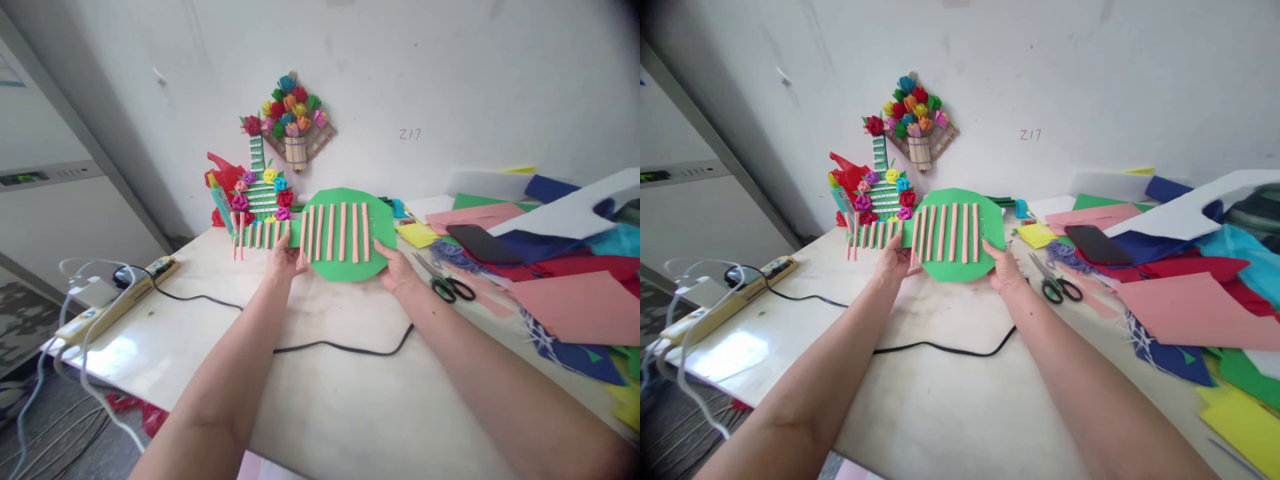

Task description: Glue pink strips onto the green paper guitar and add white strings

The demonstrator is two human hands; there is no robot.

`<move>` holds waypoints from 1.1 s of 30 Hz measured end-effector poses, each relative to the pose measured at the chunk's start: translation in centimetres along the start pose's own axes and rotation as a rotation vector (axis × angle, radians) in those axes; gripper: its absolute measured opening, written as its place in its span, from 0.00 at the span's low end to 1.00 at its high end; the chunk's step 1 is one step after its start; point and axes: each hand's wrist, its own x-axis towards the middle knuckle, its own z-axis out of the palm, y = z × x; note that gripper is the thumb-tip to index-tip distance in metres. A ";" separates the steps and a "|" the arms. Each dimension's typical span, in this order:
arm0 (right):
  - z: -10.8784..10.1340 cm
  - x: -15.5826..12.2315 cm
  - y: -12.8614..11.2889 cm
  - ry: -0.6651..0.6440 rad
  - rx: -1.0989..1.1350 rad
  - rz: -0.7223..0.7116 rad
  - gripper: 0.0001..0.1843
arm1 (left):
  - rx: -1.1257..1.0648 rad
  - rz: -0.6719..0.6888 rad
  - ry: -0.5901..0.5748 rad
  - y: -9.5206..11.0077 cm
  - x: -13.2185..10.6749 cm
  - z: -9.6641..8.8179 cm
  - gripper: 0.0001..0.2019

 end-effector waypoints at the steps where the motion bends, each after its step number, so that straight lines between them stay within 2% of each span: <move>1: 0.0 0.0 0.0 -0.002 0.003 0.001 0.19 | -0.016 0.011 0.003 0.0 0.0 0.0 0.13; 6: -0.1 0.1 0.0 -0.019 0.012 0.002 0.18 | -0.093 0.113 0.042 -0.1 0.4 -0.2 0.11; 14: -0.1 0.2 -0.1 -0.004 -0.020 -0.015 0.18 | -0.055 0.166 0.034 0.4 0.2 -0.4 0.11; 19: -0.4 0.4 0.0 -0.028 -0.042 -0.034 0.19 | -0.020 0.155 0.055 0.6 0.0 -0.2 0.11; 22: -0.5 0.4 -0.1 -0.024 -0.041 -0.029 0.19 | -0.048 0.173 0.047 0.9 -0.1 -0.3 0.15; 27: -0.3 0.2 -0.3 -0.007 -0.021 0.007 0.18 | -0.104 0.202 0.039 1.8 -0.4 -1.1 0.26; 33: -0.2 0.1 -0.4 0.026 -0.010 0.000 0.17 | -0.038 0.214 0.138 2.1 -0.1 -1.4 0.24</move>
